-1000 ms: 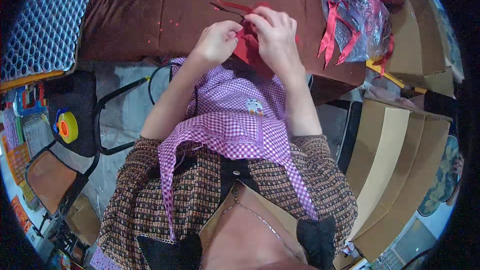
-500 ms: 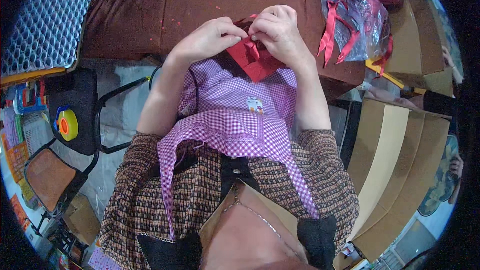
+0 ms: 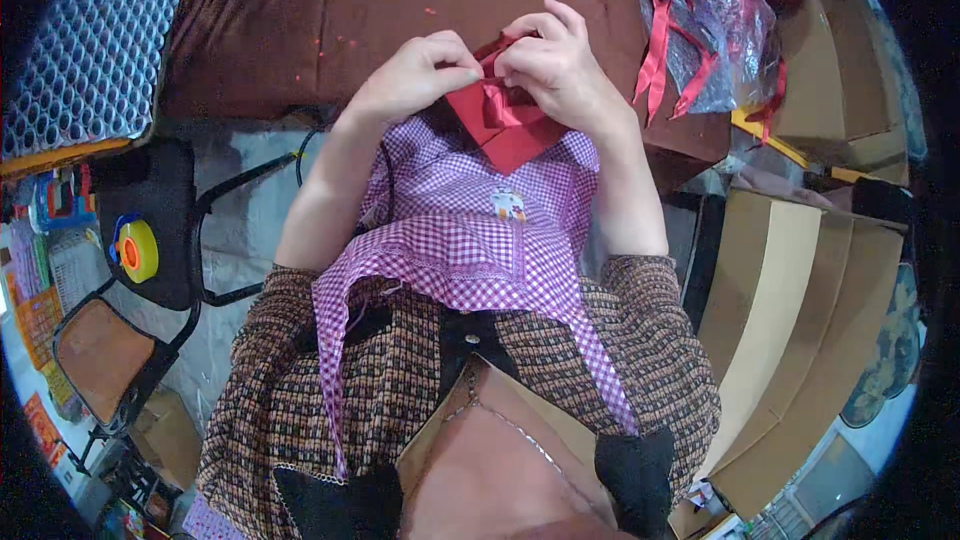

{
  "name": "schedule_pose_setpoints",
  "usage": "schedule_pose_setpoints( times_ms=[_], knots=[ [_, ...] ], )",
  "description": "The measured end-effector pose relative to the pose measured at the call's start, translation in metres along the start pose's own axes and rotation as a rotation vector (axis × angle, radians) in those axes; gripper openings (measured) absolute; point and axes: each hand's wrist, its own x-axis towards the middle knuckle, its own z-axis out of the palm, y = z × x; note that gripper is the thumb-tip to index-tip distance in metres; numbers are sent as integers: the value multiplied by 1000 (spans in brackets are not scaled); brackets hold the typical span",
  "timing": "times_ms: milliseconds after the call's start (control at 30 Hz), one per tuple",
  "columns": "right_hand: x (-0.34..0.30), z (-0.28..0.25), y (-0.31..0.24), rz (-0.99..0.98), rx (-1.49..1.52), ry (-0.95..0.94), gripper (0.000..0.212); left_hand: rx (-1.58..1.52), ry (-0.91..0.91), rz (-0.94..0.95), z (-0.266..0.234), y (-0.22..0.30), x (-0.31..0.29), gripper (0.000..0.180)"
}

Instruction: The person assembles paper gift bags by threading ribbons through their holes to attach handles by hand and stacks the bags on the table.

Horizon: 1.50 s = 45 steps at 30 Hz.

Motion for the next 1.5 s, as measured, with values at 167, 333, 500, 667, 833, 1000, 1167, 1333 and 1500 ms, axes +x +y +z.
schedule_pose_setpoints(
  times_ms=[167,333,500,667,833,1000,1167,1333,1500],
  knots=[
    [-14,-6,7,4,8,-66,11,-633,301,-337,-27,-7,-6,16],
    [-18,-7,9,170,81,11,11,-865,526,-319,-36,-22,-7,23],
    [-13,-2,12,262,105,70,9,-661,213,-365,-1,-12,-13,34],
    [-7,-8,11,317,267,282,15,-841,134,-341,26,-2,-8,32],
    [-32,-19,41,744,411,34,27,-858,168,-295,21,9,-8,31],
    [-31,-3,36,709,801,15,27,-771,152,-323,21,7,-9,30],
    [-34,18,47,857,957,361,21,-870,139,-311,22,16,-6,28],
    [-36,22,46,914,977,438,20,-843,178,-330,23,19,-7,27],
    [-29,4,40,790,-180,190,24,-774,163,-370,19,15,-8,26]
  ],
)
